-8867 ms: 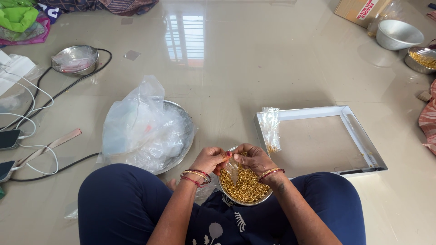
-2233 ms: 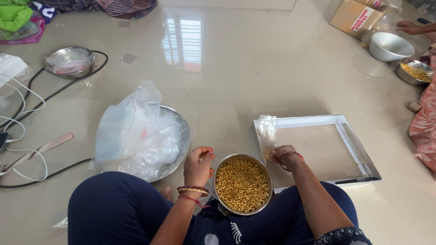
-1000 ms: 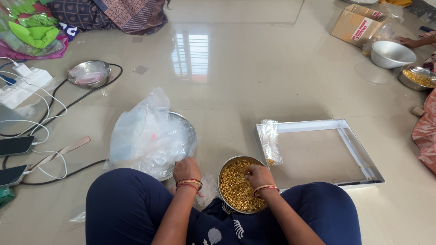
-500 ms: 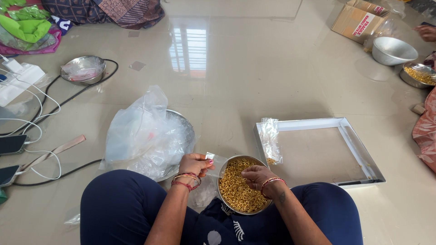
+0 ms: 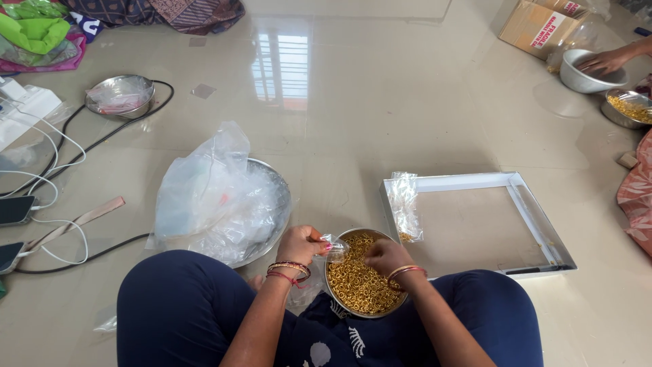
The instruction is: The person packages small gold-colored rings into small plastic bags.
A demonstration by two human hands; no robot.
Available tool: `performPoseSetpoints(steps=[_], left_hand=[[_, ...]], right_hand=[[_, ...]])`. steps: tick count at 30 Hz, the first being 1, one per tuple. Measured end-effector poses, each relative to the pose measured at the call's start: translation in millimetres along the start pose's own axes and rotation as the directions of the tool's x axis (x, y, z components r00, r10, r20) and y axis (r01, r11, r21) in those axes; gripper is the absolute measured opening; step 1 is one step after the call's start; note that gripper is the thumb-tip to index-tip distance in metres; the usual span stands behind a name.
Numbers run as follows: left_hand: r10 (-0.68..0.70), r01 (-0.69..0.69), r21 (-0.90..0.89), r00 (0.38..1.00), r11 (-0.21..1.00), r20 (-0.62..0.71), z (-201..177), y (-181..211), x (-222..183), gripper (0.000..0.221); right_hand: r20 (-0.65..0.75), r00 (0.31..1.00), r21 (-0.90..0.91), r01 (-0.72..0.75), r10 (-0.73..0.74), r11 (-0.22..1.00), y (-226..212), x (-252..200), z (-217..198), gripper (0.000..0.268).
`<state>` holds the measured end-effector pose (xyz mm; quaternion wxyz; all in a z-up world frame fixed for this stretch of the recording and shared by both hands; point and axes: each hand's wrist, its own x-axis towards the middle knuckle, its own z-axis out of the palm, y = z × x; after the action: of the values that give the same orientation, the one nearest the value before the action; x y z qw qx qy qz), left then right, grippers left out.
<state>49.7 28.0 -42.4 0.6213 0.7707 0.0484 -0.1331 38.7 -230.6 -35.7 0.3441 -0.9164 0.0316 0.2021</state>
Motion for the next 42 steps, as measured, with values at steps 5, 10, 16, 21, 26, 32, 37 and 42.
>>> performPoseSetpoints(steps=[5, 10, 16, 21, 26, 32, 37, 42], left_hand=[[-0.077, 0.076, -0.033, 0.996, 0.997, -0.038, 0, 12, -7, 0.017], [-0.121, 0.109, -0.151, 0.99, 0.983, -0.078, -2, 11, -8, 0.018], [-0.155, 0.139, -0.199, 0.986, 0.97, -0.069, 3, 7, -3, 0.019], [-0.137, 0.138, -0.286, 0.99, 0.948, 0.023, 4, 4, -1, 0.014], [-0.169, 0.171, -0.279, 0.985, 0.945, 0.033, 2, 16, -9, 0.013], [-0.176, 0.183, -0.276, 0.983, 0.944, 0.048, 3, 16, -8, 0.014], [-0.179, 0.188, -0.291, 0.982, 0.938, 0.056, 4, 12, -6, 0.014], [-0.197, 0.213, -0.3, 0.977, 0.93, 0.082, 11, -1, 3, 0.016]], right_hand=[[0.097, 0.99, -0.364, 0.128, -0.099, 0.923, 2, -1, 50, 0.034], [-0.013, 0.993, -0.236, 0.11, -0.117, 0.965, 2, 6, 48, 0.025], [0.189, 0.981, 0.663, -0.106, -0.029, 0.741, 45, 23, 19, 0.017], [0.236, 0.968, 0.823, -0.247, 0.087, 0.512, 17, 9, 0, 0.015], [0.278, 0.957, 0.872, -0.286, 0.079, 0.398, -9, -6, -17, 0.028], [0.268, 0.962, 0.876, -0.269, 0.06, 0.399, -38, -29, -34, 0.038], [0.268, 0.963, 0.877, -0.233, -0.026, 0.42, -23, -19, -28, 0.038], [0.214, 0.974, 0.77, -0.12, -0.077, 0.627, -20, -18, -17, 0.023]])
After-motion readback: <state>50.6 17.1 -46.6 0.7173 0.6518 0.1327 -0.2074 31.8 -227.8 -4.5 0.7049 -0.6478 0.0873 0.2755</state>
